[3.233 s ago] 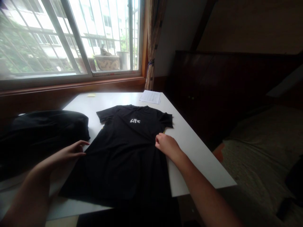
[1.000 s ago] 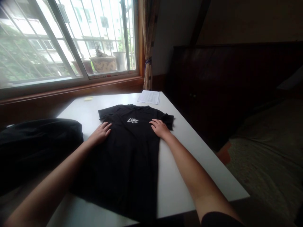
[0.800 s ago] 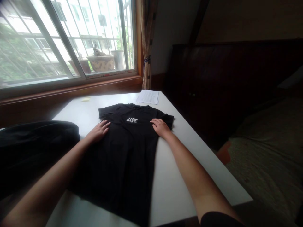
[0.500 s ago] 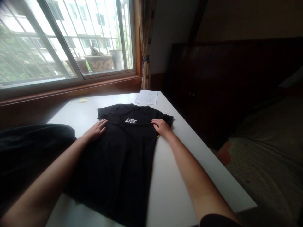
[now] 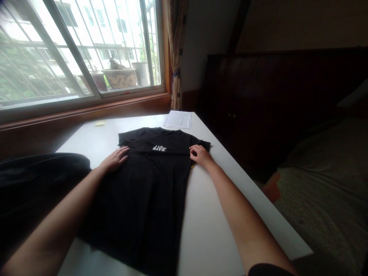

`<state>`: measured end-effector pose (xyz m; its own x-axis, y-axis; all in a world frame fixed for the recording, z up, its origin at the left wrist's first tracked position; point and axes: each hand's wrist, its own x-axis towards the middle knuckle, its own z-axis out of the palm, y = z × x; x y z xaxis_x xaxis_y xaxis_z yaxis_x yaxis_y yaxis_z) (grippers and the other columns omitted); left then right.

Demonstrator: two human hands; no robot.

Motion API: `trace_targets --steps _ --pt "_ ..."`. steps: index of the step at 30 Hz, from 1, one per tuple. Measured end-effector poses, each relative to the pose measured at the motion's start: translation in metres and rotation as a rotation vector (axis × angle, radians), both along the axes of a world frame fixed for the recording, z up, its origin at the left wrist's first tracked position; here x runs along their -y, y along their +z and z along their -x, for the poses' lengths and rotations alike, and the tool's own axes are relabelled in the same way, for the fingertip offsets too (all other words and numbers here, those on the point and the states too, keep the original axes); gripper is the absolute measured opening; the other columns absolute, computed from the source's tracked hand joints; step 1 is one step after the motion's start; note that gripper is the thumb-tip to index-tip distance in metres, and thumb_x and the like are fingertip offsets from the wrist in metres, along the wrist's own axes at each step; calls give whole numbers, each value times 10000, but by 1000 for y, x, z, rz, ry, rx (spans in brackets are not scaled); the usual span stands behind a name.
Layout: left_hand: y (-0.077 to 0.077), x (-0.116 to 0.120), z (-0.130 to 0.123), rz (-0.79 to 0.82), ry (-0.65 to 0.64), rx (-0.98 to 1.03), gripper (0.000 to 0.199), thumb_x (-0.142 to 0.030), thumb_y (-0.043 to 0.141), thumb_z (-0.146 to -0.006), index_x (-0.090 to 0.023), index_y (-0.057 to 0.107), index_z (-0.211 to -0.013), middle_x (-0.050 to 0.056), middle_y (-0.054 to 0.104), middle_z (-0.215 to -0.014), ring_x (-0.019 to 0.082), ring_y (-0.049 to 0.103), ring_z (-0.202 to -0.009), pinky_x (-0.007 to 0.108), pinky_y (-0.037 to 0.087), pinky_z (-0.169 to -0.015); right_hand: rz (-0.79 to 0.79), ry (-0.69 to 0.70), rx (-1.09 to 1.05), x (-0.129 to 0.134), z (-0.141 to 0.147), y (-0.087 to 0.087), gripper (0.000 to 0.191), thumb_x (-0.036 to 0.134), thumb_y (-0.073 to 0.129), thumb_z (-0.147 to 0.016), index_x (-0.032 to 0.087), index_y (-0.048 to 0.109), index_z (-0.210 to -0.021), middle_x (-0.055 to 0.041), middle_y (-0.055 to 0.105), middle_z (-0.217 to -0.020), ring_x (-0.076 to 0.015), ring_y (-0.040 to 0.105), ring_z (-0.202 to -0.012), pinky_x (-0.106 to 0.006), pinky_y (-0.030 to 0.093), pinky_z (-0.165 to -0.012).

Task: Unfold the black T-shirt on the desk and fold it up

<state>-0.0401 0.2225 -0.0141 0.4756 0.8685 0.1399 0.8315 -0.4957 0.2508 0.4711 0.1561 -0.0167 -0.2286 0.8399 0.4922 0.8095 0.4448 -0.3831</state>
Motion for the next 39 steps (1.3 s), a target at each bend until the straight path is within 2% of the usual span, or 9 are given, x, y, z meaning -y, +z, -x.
trace_targets --steps 5,8,13,17,20,24,34,37,39 --pt "2 10 4 -51 -10 14 570 -440 360 -1003 -145 450 -1482 148 406 -1580 301 346 -1477 523 263 -1229 -24 -12 6 3 1 1 79 190 577 -818 228 645 -804 -83 695 -1107 -267 620 -1049 -425 483 -980" --pt "9 32 5 -93 -31 28 520 -377 377 -993 -130 511 -1430 163 448 -1542 308 396 -1442 523 304 -1212 -39 -9 15 9 4 3 90 196 573 -850 228 654 -827 -85 695 -1085 -273 611 -1051 -433 479 -986" --pt "24 119 -2 -84 -190 25 353 -382 456 -1019 -248 666 -1269 76 610 -1398 279 473 -1386 484 325 -1216 -30 73 37 30 10 6 133 237 565 -924 232 698 -924 -72 695 -1102 -254 608 -1076 -424 468 -1024" --pt "20 198 -5 -100 -188 -63 456 -446 520 -1019 -321 524 -1458 49 507 -1523 321 428 -1428 563 338 -1196 12 156 53 44 14 4 167 309 619 -935 245 711 -1058 -67 672 -1193 -257 592 -1128 -438 463 -1045" --pt "11 228 -1 -160 -133 -120 545 -433 489 -1037 -327 371 -1558 57 388 -1608 348 313 -1493 634 311 -1183 40 161 67 46 15 2 213 333 654 -918 258 704 -1111 -69 653 -1237 -272 579 -1150 -461 462 -1046" --pt "6 224 10 -164 -157 -141 538 -356 435 -1058 -337 313 -1582 51 343 -1631 328 286 -1507 628 292 -1190 55 150 64 46 14 -1 228 344 634 -932 268 697 -1137 -71 640 -1257 -280 577 -1163 -475 460 -1052" --pt "14 156 52 -124 -307 -28 483 -248 416 -1039 -267 440 -1520 77 388 -1605 309 318 -1495 537 368 -1182 67 163 51 60 7 -3 201 315 617 -943 248 715 -1105 -81 653 -1233 -272 601 -1142 -486 472 -1035" --pt "19 158 48 -149 -329 14 437 -215 436 -1020 -247 517 -1449 96 478 -1533 312 389 -1454 535 407 -1157 71 190 80 68 5 6 157 298 639 -931 246 734 -1045 -79 677 -1182 -263 621 -1096 -469 496 -997" --pt "28 173 36 -154 -350 30 400 -179 456 -1007 -251 559 -1386 95 534 -1465 294 454 -1401 529 403 -1157 71 252 126 74 7 15 131 274 651 -928 249 744 -1018 -71 697 -1139 -249 633 -1057 -441 507 -971"
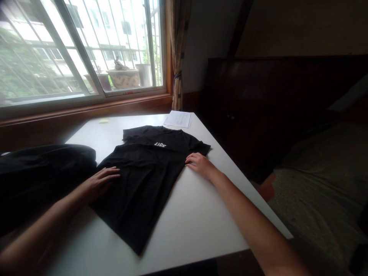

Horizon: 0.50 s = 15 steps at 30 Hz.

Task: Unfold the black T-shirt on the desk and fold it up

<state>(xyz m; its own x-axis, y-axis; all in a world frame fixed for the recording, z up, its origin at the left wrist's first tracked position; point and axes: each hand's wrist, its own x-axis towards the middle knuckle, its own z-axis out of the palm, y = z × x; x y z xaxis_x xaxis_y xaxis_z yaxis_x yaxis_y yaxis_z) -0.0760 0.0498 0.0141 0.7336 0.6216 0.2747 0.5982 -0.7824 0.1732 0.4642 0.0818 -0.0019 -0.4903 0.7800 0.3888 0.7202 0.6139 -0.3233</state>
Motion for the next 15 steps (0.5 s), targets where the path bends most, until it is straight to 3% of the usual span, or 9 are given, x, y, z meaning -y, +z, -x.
trace_targets --steps 4,8,11,15 --pt "29 59 -46 87 -94 -12 257 -190 553 -987 -270 633 -1217 62 643 -1217 245 562 -1203 484 409 -1120 -39 109 99 13 18 15 170 219 690 -900 255 745 -1057 -64 714 -1106 -233 638 -1030 -392 504 -938" --pt "49 120 -91 245 -138 -68 276 -232 710 -890 -290 636 -1149 32 641 -1072 241 572 -1025 417 478 -929 -44 187 193 21 41 22 173 140 647 -896 236 740 -1005 -58 710 -1058 -201 638 -940 -321 498 -856" --pt "46 144 -106 248 -107 -83 295 -208 756 -827 -270 630 -1086 23 621 -1037 233 556 -945 394 464 -862 -56 180 266 24 50 25 143 102 625 -874 216 712 -874 -49 689 -980 -181 623 -874 -284 473 -790" --pt "30 157 -107 134 -77 -89 127 -123 653 -879 -224 602 -935 20 599 -927 212 531 -836 378 434 -806 -57 151 301 29 51 27 131 88 610 -862 205 663 -837 -39 656 -939 -162 608 -834 -252 441 -721"
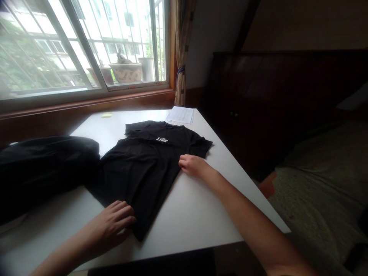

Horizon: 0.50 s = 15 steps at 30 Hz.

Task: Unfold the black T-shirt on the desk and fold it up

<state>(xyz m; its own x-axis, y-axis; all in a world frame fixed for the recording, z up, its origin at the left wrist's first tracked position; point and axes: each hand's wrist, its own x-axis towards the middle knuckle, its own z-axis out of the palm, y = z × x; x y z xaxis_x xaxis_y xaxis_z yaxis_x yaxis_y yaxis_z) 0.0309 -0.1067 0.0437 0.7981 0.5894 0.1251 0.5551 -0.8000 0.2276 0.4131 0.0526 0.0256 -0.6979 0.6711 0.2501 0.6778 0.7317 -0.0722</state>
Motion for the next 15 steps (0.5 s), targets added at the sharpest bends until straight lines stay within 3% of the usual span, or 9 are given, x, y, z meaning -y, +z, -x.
trace_targets --steps 3,9,12,15 --pt "-9 6 1 -71 17 5 168 -67 555 -912 -206 550 -819 14 569 -833 195 487 -734 363 410 -730 -23 9 5 5 -4 0 148 77 579 -892 201 650 -852 -45 651 -947 -163 606 -844 -252 439 -737" --pt "-12 18 -2 -152 71 117 215 -36 476 -928 -203 552 -816 16 564 -787 190 480 -688 339 408 -651 -105 12 44 18 -9 -1 166 89 570 -933 199 667 -854 -64 671 -956 -189 595 -856 -296 445 -779" --pt "-11 22 -4 -187 88 123 231 -48 459 -941 -204 553 -799 18 566 -772 187 495 -676 336 429 -652 -92 28 31 28 1 4 167 93 577 -934 199 674 -849 -69 680 -960 -208 589 -871 -329 455 -792" --pt "-8 25 -7 -199 97 118 218 -64 465 -946 -205 564 -812 21 575 -776 192 517 -688 345 453 -676 -17 130 -86 43 27 11 140 117 596 -944 206 692 -893 -70 685 -976 -213 597 -911 -336 478 -816"
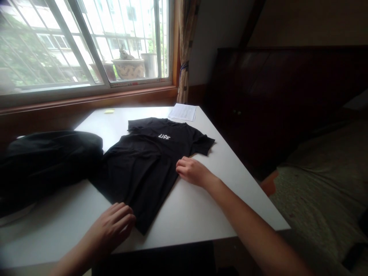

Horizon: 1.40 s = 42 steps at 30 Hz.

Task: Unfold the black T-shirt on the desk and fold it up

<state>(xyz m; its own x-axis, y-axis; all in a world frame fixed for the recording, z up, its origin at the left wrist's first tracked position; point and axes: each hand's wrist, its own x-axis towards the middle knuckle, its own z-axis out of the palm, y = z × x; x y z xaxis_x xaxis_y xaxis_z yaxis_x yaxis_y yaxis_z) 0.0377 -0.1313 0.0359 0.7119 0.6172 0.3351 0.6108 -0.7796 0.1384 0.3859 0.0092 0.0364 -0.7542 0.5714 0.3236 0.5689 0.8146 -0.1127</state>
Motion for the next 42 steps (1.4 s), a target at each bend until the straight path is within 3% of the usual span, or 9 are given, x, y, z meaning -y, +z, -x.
trace_targets --steps 3,6,10,14,18,27,36,42 --pt "3 1 -2 0 7 -1 202 -64 479 -937 -207 577 -832 21 582 -781 192 531 -690 344 463 -680 128 142 -100 20 34 5 83 163 631 -957 199 701 -983 -68 688 -1021 -188 614 -919 -305 497 -829" --pt "3 1 -5 2 -1 17 196 -50 497 -917 -210 584 -844 18 588 -783 194 540 -691 341 465 -679 218 247 -64 40 61 9 63 230 687 -944 208 704 -1000 -46 684 -1026 -168 621 -926 -273 487 -816" --pt "1 5 -8 44 5 45 176 -51 524 -899 -210 592 -869 20 598 -799 204 554 -714 344 472 -685 206 305 46 56 75 10 43 252 708 -927 217 694 -906 -18 668 -970 -152 596 -874 -263 453 -756" --pt "-1 8 -8 56 5 100 155 -70 536 -910 -215 590 -894 23 613 -830 205 562 -731 347 477 -699 135 262 119 62 77 7 173 187 629 -941 205 646 -770 -2 622 -849 -136 542 -751 -270 391 -645" --pt "-2 11 -9 75 11 135 161 -67 534 -908 -218 587 -897 23 616 -836 198 561 -729 339 477 -704 103 223 140 67 78 5 181 183 612 -913 206 623 -734 2 592 -807 -136 517 -703 -284 359 -592" --pt "-2 11 -13 142 37 182 150 -86 521 -912 -217 590 -887 39 614 -847 195 552 -748 308 469 -658 227 195 24 73 59 12 77 146 663 -859 216 685 -836 4 626 -880 -124 569 -741 -255 399 -653" --pt "-6 12 -21 187 7 61 176 -38 548 -841 -210 575 -861 39 594 -841 225 515 -782 347 469 -677 193 266 33 77 61 16 139 160 652 -892 205 666 -762 -38 654 -919 -181 552 -874 -299 432 -775" --pt "-5 17 -25 225 -7 82 151 -72 577 -856 -219 577 -889 45 607 -888 226 539 -811 354 492 -680 247 293 -1 78 59 12 81 170 695 -877 216 694 -944 -28 665 -936 -176 564 -867 -296 435 -798"
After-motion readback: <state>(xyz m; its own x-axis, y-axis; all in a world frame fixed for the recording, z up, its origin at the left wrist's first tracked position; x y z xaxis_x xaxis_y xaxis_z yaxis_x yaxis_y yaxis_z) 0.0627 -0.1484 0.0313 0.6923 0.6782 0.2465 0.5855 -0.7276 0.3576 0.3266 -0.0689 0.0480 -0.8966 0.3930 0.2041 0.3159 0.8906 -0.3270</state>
